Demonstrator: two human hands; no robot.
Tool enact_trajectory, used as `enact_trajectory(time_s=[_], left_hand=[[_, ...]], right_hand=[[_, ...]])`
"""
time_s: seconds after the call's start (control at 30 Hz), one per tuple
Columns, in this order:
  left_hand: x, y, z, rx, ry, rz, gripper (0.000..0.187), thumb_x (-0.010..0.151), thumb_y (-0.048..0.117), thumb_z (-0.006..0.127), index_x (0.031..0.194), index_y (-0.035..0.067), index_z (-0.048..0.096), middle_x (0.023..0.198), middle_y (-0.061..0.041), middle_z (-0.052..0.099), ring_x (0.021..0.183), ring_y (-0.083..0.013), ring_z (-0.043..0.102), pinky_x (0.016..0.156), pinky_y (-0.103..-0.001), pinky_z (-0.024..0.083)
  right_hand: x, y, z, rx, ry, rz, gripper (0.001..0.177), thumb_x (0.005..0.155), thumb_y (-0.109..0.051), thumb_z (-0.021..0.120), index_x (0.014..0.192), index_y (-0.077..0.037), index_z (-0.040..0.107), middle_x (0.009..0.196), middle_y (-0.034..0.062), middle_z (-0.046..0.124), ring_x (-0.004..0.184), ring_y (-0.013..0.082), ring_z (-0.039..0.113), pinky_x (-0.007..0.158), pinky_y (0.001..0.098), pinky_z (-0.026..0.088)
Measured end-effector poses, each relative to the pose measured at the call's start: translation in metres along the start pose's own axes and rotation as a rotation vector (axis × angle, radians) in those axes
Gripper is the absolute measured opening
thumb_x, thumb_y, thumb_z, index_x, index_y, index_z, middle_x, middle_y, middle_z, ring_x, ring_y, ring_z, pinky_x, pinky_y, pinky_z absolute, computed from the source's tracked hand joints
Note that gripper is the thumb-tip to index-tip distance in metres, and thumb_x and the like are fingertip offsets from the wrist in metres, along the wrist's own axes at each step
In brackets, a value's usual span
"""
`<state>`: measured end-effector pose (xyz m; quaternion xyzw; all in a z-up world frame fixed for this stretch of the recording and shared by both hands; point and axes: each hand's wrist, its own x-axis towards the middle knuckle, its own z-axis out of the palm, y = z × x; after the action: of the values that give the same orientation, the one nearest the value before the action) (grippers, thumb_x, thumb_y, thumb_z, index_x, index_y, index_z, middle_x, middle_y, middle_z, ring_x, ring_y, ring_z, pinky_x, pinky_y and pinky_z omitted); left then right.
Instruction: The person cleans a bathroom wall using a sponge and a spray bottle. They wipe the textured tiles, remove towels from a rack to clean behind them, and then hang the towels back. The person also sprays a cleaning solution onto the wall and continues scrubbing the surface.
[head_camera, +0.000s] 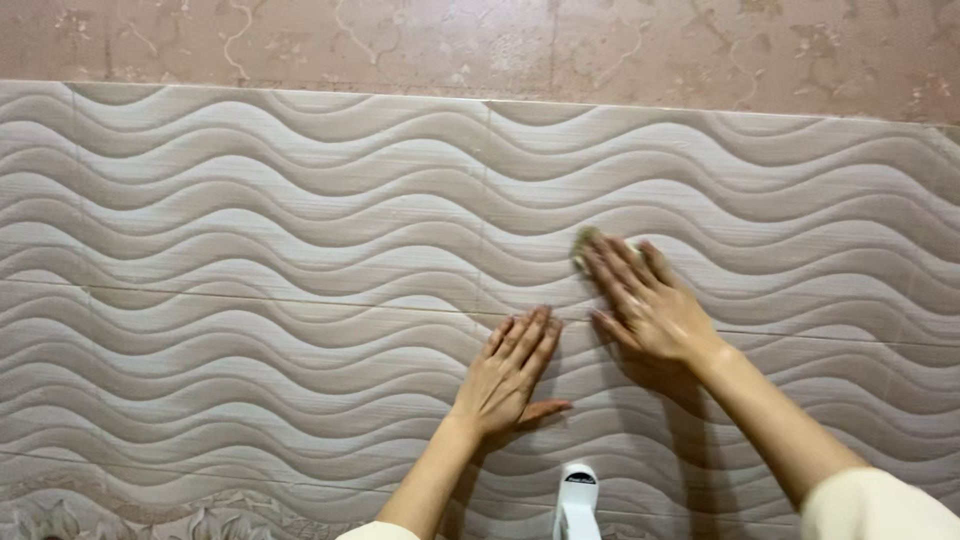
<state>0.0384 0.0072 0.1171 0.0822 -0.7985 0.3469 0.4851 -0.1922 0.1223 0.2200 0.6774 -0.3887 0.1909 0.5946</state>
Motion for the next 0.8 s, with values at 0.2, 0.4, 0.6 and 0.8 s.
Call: enact_trajectory(time_s=[0.2,0.4,0.6,0.8], left_hand=[[0.010,0.010,0.000,-0.006,-0.052,0.124,0.103,0.091,0.073,0.054,0.162,0.002,0.029,0.169,-0.017,0.031,0.157,-0.0308,0.027,0.128,-0.047,0.019],[0.038,0.020,0.008,-0.036,-0.015,0.057,0.107,0.090,0.073,0.054,0.162,0.000,0.025,0.170,-0.019,0.028,0.158,-0.0320,0.024,0.128,-0.046,0.017],[0.074,0.042,0.018,0.064,0.034,-0.014,0.107,0.092,0.074,0.050,0.163,0.000,0.021,0.170,-0.019,0.025,0.159,-0.0319,0.021,0.128,-0.046,0.016],[0.079,0.053,0.022,0.089,-0.049,0.122,0.107,0.091,0.077,0.048,0.162,0.001,0.025,0.169,-0.018,0.028,0.158,-0.0300,0.023,0.128,-0.045,0.016]], right_hand=[[-0.113,-0.030,0.010,0.098,-0.131,-0.263,0.085,0.097,-0.059,0.040,0.161,-0.009,0.017,0.166,0.0136,0.014,0.152,0.0286,0.009,0.125,0.0489,0.002],[-0.077,-0.025,0.044,0.113,-0.181,-0.360,0.074,0.101,-0.058,0.040,0.155,-0.010,0.033,0.164,0.0119,0.023,0.155,0.0308,0.013,0.125,0.0475,0.001],[-0.048,0.057,-0.002,0.070,-0.082,-0.025,0.084,0.098,-0.060,0.042,0.159,-0.005,0.024,0.166,0.0141,0.020,0.155,0.0283,0.012,0.125,0.0445,0.000],[-0.128,0.058,-0.009,0.149,-0.059,-0.024,0.095,0.093,-0.062,0.049,0.159,0.000,0.019,0.165,0.0223,0.012,0.150,0.0346,0.005,0.124,0.0515,-0.001]])
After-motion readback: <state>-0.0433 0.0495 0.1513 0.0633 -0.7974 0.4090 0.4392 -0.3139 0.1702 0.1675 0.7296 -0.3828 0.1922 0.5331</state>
